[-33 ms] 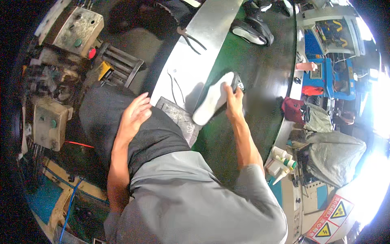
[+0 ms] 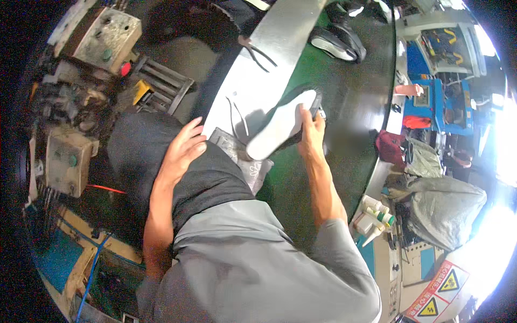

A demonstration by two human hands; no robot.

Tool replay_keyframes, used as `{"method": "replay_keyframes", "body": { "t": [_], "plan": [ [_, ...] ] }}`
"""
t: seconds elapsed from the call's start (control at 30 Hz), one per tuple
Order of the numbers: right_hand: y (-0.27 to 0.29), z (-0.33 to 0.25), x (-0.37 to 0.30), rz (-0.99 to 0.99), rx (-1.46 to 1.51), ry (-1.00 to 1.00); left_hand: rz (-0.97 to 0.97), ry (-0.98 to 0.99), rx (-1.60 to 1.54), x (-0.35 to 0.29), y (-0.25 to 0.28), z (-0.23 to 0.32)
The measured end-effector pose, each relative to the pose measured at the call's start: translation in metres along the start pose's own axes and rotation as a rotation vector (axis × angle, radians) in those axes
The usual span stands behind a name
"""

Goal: The recorder uses a industrial machine to press the soles and uppers of shoes together, performing manual adjustments between cycles.

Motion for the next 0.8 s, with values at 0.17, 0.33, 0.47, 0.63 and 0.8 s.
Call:
{"method": "replay_keyframes", "body": {
  "t": [0.17,0.33,0.47,0.63,0.8],
  "plan": [
    [-0.104,-0.018,-0.056,-0.147,0.482,-0.030,-0.032,-0.280,-0.707,0.025,0.016,0.027],
    [-0.126,0.030,-0.121,-0.605,-0.142,-0.431,0.319,-0.509,-0.480,-0.043,0.087,0.074],
    [-0.174,0.033,-0.134,-1.213,-0.575,0.060,0.602,-0.385,-0.266,-0.087,0.102,0.062],
    [-0.276,0.024,-0.126,-1.246,-0.632,0.286,0.610,-0.318,-0.098,-0.090,0.093,0.053],
    [-0.307,0.019,-0.118,-1.286,-0.547,0.172,0.617,-0.297,0.095,-0.094,0.094,0.059]
  ]
}}
Point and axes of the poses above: each hand's wrist, its own x-axis towards the middle knuckle, its own y-axis out of the back of the hand, z = x × y, the point moved 1 cm from there along x, towards the middle knuckle, and after that the axes turned 3 degrees about y, right-handed, at the moved point
